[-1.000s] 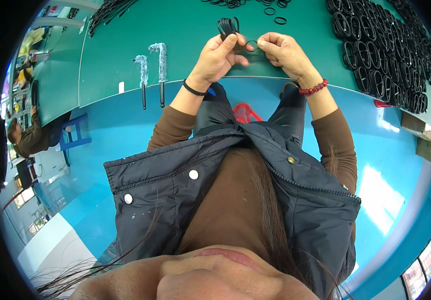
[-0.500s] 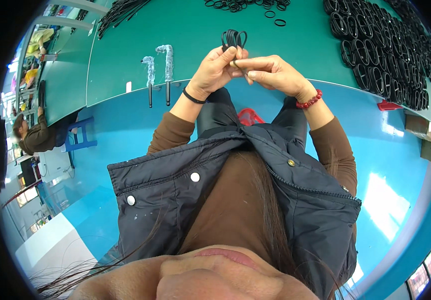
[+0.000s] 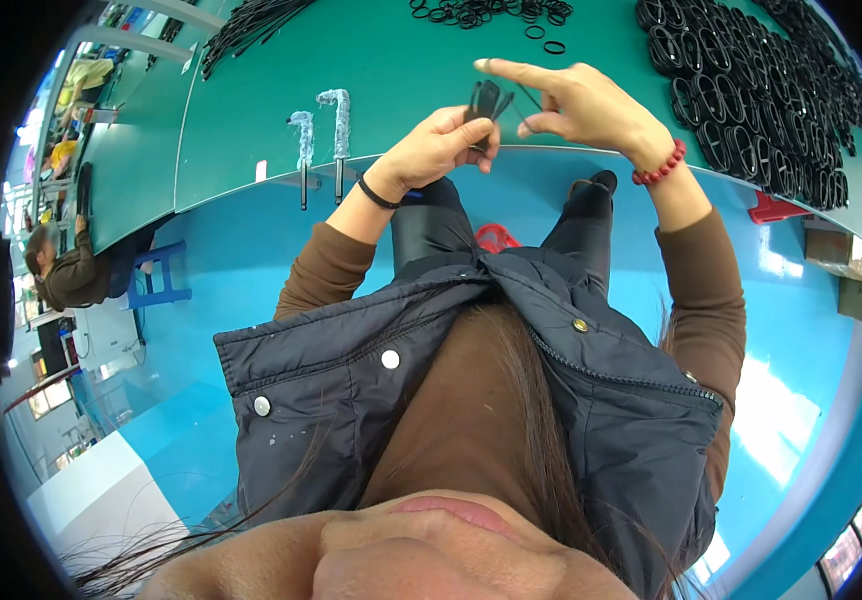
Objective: The person coils individual cables by hand, secures each coiled bundle with a rubber band, and places the bundled cables onto the table.
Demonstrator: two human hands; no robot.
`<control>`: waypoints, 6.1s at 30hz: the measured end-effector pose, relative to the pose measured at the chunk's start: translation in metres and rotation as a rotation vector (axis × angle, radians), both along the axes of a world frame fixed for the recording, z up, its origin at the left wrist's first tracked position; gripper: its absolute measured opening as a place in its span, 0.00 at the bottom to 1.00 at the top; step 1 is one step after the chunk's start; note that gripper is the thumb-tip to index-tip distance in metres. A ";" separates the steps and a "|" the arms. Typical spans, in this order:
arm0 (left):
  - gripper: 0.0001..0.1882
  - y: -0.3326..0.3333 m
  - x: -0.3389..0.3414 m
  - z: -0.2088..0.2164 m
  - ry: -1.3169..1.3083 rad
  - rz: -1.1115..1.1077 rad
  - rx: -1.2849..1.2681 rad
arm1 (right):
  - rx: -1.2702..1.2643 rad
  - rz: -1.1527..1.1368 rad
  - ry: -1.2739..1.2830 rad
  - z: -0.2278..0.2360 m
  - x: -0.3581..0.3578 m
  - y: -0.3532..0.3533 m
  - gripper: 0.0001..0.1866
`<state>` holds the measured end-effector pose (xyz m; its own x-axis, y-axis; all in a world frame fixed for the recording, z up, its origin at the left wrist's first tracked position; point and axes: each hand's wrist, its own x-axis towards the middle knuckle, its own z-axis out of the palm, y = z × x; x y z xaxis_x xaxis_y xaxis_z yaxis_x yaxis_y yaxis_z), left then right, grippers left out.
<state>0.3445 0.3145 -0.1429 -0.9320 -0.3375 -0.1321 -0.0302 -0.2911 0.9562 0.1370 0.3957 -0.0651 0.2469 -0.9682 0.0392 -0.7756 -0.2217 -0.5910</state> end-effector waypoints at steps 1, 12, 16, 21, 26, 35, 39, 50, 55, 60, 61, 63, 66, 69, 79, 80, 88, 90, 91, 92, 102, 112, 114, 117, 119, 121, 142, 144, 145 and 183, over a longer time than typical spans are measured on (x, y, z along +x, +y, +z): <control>0.13 0.001 -0.002 0.011 -0.070 -0.066 -0.093 | -0.032 0.070 0.087 0.014 0.011 -0.002 0.34; 0.13 0.015 0.010 0.021 0.049 -0.178 -0.036 | 0.541 0.217 -0.224 -0.006 0.008 -0.015 0.27; 0.13 0.011 0.016 0.009 0.254 -0.012 0.158 | 0.574 0.020 -1.015 -0.033 0.004 0.007 0.22; 0.13 0.012 0.009 0.009 0.431 0.097 0.353 | 0.474 -0.081 -1.140 -0.061 -0.002 0.014 0.18; 0.13 0.018 0.003 0.006 0.259 0.026 0.146 | 0.198 -0.127 -1.192 -0.051 0.023 0.000 0.21; 0.19 0.029 0.005 0.008 0.237 0.146 0.268 | 0.226 -0.138 -1.122 -0.066 0.036 -0.008 0.19; 0.18 0.030 0.004 0.012 0.133 0.200 0.153 | 0.235 -0.145 -1.005 -0.064 0.033 -0.003 0.19; 0.11 0.040 0.000 0.015 0.040 0.354 0.082 | 0.206 -0.192 -1.011 -0.068 0.039 0.003 0.19; 0.09 0.042 0.000 0.018 -0.115 0.609 -0.864 | 0.249 -0.235 -1.084 -0.074 0.037 0.003 0.19; 0.06 0.031 0.001 0.014 0.002 0.432 -0.378 | 0.315 -0.120 -1.218 -0.073 0.042 0.004 0.21; 0.06 0.028 0.003 0.014 0.001 0.430 -0.378 | 0.315 -0.122 -1.220 -0.071 0.043 0.005 0.21; 0.06 0.026 0.005 0.012 0.038 0.331 -0.207 | 0.351 -0.161 -1.175 -0.067 0.043 0.007 0.22; 0.06 0.028 0.004 0.010 0.119 0.339 -0.209 | 0.387 -0.141 -1.181 -0.069 0.039 0.007 0.22; 0.05 0.029 0.005 0.002 0.205 0.336 -0.259 | 0.365 -0.167 -1.085 -0.061 0.040 0.009 0.21; 0.10 0.051 0.000 -0.004 0.097 0.572 -0.253 | 0.294 -0.304 -1.109 -0.068 0.040 0.004 0.25; 0.10 0.052 -0.002 -0.007 0.095 0.564 -0.254 | 0.309 -0.319 -1.046 -0.067 0.039 0.003 0.25; 0.14 0.061 -0.006 -0.012 -0.069 0.578 -0.299 | 0.369 -0.385 -1.122 -0.068 0.039 0.000 0.23; 0.14 0.065 -0.010 -0.011 -0.006 0.585 -0.212 | 0.339 -0.435 -1.203 -0.070 0.039 -0.001 0.26; 0.13 0.066 -0.011 -0.013 0.050 0.570 -0.165 | 0.337 -0.435 -1.204 -0.070 0.039 0.000 0.26; 0.13 0.066 -0.012 -0.014 0.106 0.554 -0.119 | 0.316 -0.406 -1.244 -0.070 0.039 0.000 0.25; 0.08 0.056 -0.015 -0.011 0.267 0.523 -0.076 | 0.371 -0.138 -1.570 -0.071 0.023 0.013 0.19; 0.05 0.055 -0.019 -0.021 0.125 0.583 -0.627 | 0.213 -0.227 -1.458 -0.075 0.040 0.024 0.22; 0.04 0.056 -0.019 -0.019 0.119 0.574 -0.660 | 0.224 -0.219 -1.480 -0.074 0.040 0.025 0.21; 0.05 0.056 -0.023 -0.018 0.164 0.580 -0.586 | 0.181 -0.178 -1.447 -0.072 0.038 0.026 0.22; 0.05 0.056 -0.027 -0.019 0.175 0.574 -0.596 | 0.157 -0.131 -1.429 -0.076 0.033 0.027 0.25; 0.05 0.054 -0.031 -0.022 0.209 0.556 -0.624 | 0.145 -0.152 -1.449 -0.075 0.031 0.029 0.24; 0.02 0.035 -0.044 -0.027 -0.034 0.677 -1.136 | -0.190 -1.447 0.446 -0.063 -0.341 0.208 0.31; 0.02 0.035 -0.045 -0.026 -0.041 0.670 -1.147 | -0.150 -1.489 0.500 -0.075 -0.346 0.205 0.30; 0.03 0.034 -0.045 -0.027 -0.045 0.659 -1.158 | -0.109 -1.535 0.554 -0.079 -0.344 0.204 0.29; 0.15 -0.411 -0.038 0.026 -0.644 0.260 -1.531 | -0.457 -1.048 0.424 -0.053 -0.181 0.144 0.07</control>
